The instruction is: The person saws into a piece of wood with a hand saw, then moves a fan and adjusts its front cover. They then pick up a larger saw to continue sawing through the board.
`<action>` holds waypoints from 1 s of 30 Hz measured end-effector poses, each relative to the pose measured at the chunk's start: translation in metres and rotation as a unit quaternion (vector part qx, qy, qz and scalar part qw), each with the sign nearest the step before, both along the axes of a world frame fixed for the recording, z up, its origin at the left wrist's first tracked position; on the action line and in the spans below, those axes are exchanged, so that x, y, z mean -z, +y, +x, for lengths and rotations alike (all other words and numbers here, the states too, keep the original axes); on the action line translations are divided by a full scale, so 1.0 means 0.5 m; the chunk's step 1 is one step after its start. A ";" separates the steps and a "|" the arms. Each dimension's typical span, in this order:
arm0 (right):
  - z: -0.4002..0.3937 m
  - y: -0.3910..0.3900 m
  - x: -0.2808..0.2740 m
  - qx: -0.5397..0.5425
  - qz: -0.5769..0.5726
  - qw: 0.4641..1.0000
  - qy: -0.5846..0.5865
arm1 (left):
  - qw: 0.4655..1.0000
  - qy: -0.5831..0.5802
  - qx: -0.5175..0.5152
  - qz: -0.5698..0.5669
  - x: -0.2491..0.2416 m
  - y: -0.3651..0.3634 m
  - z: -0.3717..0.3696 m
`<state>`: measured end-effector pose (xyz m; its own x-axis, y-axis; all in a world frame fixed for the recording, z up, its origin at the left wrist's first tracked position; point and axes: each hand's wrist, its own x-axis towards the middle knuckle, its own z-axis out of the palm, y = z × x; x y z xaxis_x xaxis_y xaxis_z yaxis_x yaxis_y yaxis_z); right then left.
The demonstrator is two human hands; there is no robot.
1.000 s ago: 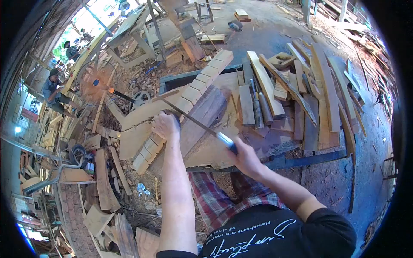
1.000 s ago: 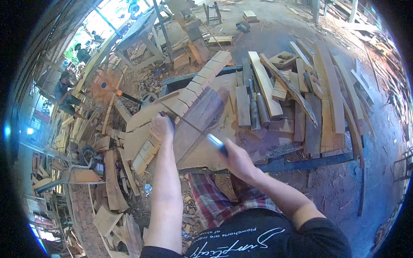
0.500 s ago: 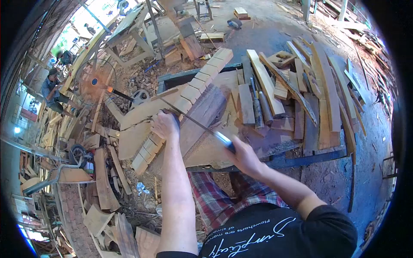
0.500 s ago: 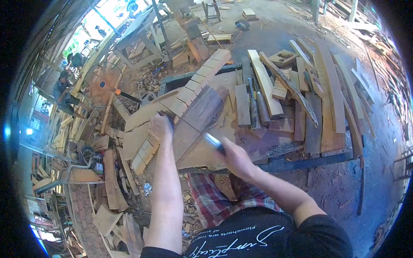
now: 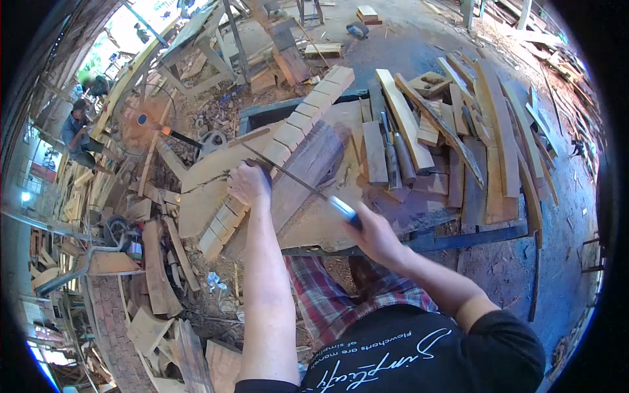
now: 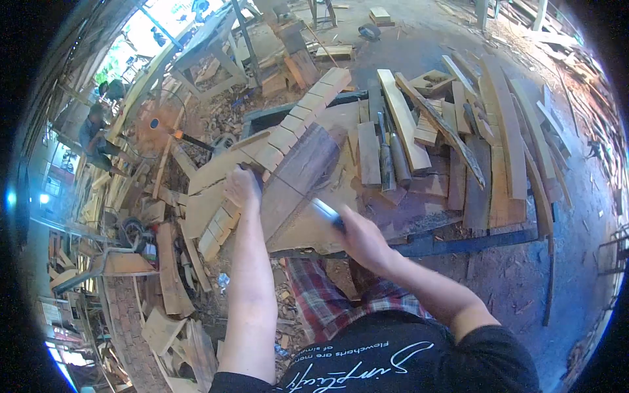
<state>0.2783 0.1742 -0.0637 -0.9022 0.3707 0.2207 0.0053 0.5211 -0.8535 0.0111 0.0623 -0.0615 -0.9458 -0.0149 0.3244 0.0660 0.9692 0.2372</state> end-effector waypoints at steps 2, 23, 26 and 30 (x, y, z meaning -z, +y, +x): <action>0.106 -0.006 0.014 0.013 -0.028 0.999 -0.014 | 1.000 -0.008 -0.006 -0.008 0.012 -0.001 -0.009; -0.062 -0.023 -0.005 0.020 0.004 1.000 0.018 | 1.000 -0.019 0.019 -0.005 0.001 -0.008 -0.004; -0.161 -0.020 -0.003 0.013 0.059 0.998 0.026 | 1.000 -0.005 0.009 -0.008 0.021 -0.015 -0.021; -0.101 -0.001 0.039 -0.022 0.033 0.998 0.042 | 1.000 -0.029 0.000 -0.002 0.012 -0.009 -0.012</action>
